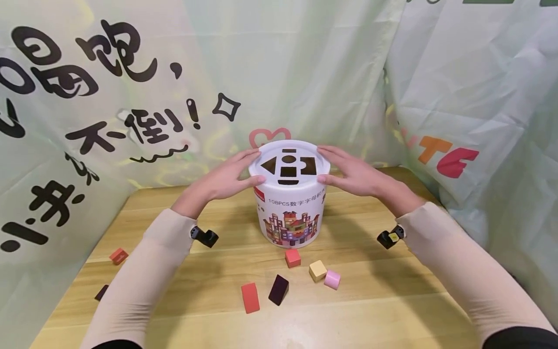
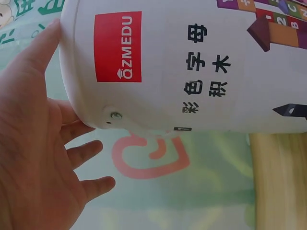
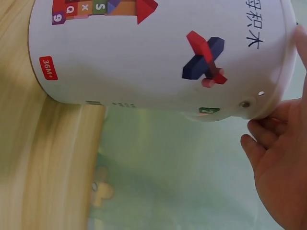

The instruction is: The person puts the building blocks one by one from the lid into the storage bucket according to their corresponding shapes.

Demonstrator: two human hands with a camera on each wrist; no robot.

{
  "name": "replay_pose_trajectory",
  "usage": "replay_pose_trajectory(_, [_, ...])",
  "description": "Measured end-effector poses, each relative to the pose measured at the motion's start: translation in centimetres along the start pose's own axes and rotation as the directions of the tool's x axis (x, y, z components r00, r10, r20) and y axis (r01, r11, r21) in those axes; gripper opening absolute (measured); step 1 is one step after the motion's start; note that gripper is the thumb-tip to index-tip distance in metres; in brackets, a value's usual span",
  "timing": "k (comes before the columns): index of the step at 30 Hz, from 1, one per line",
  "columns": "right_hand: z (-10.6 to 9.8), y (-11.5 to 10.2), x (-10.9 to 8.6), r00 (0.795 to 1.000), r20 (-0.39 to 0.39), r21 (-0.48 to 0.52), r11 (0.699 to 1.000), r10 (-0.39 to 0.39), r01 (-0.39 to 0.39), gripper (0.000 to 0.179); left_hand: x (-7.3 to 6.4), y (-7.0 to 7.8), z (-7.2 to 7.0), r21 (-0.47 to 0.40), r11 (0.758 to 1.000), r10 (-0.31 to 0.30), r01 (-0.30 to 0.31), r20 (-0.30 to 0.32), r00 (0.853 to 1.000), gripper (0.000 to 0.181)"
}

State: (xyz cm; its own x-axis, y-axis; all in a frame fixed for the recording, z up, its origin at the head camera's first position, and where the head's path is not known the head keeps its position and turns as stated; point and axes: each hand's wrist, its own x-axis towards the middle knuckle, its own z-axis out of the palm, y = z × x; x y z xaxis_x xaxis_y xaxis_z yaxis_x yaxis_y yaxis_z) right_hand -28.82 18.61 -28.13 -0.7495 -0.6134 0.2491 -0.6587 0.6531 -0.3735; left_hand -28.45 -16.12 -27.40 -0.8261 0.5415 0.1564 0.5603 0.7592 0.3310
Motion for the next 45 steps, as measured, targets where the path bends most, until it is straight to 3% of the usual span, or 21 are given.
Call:
replay_pose_trajectory(9, [1.2,-0.1,1.3,0.996,-0.006,0.076,0.993,-0.089,0.09,0.087,-1.8,0.0,-1.1,-0.049,0.999,-0.01,0.008,-0.04,0.999,0.096])
replay_pose_trajectory(17, [1.5,-0.6,1.5,0.997,0.023,0.107,0.991,-0.079,0.076,0.091,-2.4,-0.3,-1.3,-0.05,0.998,-0.024,0.026,0.047,0.999,0.099])
replay_pose_trajectory(25, [1.7,-1.2,0.8,0.994,-0.08,0.075,0.993,-0.08,0.086,0.075,-2.6,-0.1,-1.3,-0.066,0.998,-0.016,0.016,-0.007,1.0,0.098])
replay_pose_trajectory(32, [1.8,-1.6,0.2,0.992,-0.069,0.05,0.993,-0.107,0.11,0.074,-3.2,-0.3,-1.2,-0.058,0.998,-0.016,0.014,-0.03,0.999,0.093])
replay_pose_trajectory(40, [1.4,-2.1,-0.7,0.993,-0.082,0.042,0.995,-0.09,0.094,0.074,-3.4,-0.4,-1.0,-0.062,0.997,-0.042,0.043,0.015,0.999,0.095])
replay_pose_trajectory(45, [2.0,-2.0,-2.0,0.991,-0.115,0.061,0.995,-0.075,0.082,0.072,-3.6,-0.4,-0.8,-0.055,0.996,-0.068,0.069,0.013,0.998,0.095])
